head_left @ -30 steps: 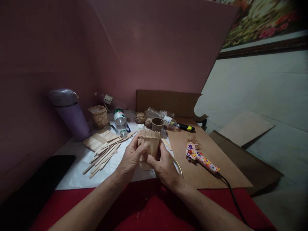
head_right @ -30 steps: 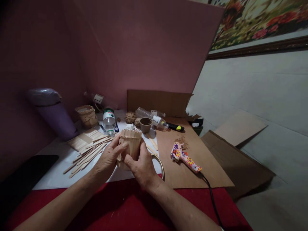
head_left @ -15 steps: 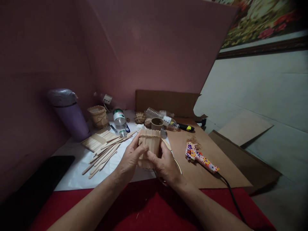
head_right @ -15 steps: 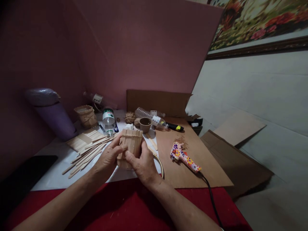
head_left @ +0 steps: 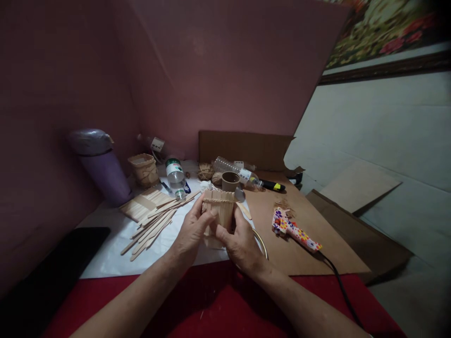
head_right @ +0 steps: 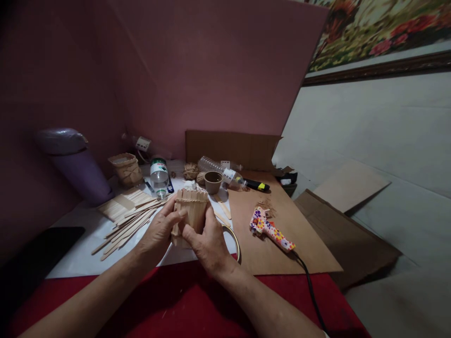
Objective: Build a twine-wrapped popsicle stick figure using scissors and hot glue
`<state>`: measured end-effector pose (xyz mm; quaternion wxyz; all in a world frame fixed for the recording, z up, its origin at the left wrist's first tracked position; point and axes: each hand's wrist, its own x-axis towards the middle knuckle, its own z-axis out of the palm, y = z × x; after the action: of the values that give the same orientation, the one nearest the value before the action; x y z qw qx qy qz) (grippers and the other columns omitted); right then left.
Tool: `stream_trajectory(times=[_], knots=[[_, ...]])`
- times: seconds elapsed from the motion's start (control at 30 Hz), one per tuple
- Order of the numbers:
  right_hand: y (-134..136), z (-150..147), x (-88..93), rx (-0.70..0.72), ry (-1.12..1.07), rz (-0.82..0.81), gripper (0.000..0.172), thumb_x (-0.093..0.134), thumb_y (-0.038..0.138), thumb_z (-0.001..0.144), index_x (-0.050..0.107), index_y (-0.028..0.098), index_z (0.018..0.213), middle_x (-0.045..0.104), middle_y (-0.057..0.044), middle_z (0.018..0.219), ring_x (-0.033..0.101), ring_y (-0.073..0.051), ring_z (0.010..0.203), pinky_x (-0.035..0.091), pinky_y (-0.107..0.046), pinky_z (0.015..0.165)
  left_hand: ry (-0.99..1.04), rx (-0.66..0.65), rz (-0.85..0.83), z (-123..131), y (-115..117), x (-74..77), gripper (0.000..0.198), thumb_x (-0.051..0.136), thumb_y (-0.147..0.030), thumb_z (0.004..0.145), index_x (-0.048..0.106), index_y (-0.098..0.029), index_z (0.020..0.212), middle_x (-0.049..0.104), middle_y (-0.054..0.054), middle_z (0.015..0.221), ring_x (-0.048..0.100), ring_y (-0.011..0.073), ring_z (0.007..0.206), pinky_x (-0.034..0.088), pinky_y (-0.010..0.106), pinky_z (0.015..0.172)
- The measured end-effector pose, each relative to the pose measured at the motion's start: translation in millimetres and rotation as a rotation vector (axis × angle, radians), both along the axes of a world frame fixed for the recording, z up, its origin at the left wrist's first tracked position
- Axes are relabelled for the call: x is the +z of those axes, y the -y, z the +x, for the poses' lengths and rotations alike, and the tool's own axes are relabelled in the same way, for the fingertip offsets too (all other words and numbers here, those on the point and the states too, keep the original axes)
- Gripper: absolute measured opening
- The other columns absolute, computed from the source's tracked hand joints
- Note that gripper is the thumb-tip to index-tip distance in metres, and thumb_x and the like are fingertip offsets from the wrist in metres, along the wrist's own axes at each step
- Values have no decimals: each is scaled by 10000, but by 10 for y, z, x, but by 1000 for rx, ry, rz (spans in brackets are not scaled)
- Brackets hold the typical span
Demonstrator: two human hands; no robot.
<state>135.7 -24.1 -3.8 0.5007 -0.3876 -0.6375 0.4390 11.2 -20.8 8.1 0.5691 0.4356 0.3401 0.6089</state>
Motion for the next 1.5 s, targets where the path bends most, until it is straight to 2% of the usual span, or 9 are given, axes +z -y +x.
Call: stream_trajectory(times=[0.27,0.5,0.7,0.9,1.07,1.23,1.5], knots=[[-30,9,-25,20,-65,-29,411,638,320,805,479,219,1171,624,-63,1169,602,-236,1048,507,-345,866,9,-4,-9,-23,-12,-26,624,643,-242,756,489,-244,1361,569,43,1347,490,268,1239,417,314,985],[9,-11,33,-8,8,36,469,624,244,776,464,208,1215,631,-58,1148,604,-221,999,501,-327,848,19,-9,0,6,19,48,627,663,-311,770,473,-265,1365,606,41,1295,571,236,1134,461,295,915],[29,-16,81,-24,31,31,481,624,241,768,464,203,1220,629,-58,1144,602,-220,994,495,-321,840,7,-11,6,4,1,30,575,655,-291,770,514,-259,1327,622,33,1271,581,231,1111,449,300,933],[2,-7,21,-9,-18,-7,469,639,302,783,475,206,1211,636,-64,1138,610,-231,1007,504,-335,841,6,-2,-25,-8,-3,5,572,632,-237,751,529,-224,1313,618,46,1278,564,250,1142,456,305,926],[-27,9,-27,16,-57,-29,418,640,319,796,482,219,1170,634,-68,1159,613,-232,1019,511,-337,846,31,-32,-32,-16,-12,-5,643,651,-246,733,492,-237,1357,618,57,1281,558,266,1155,441,335,962],[-20,6,-14,9,-53,14,419,634,286,788,480,216,1172,633,-60,1145,606,-228,1024,499,-333,863,19,-10,2,-7,-16,-3,634,694,-308,729,519,-251,1336,613,56,1288,572,265,1135,464,314,927],[13,-4,25,8,-12,41,457,621,249,782,461,213,1209,625,-56,1160,598,-221,1015,497,-323,856,30,-16,-18,-1,11,41,622,675,-312,762,488,-260,1354,600,44,1305,551,251,1170,443,323,960]])
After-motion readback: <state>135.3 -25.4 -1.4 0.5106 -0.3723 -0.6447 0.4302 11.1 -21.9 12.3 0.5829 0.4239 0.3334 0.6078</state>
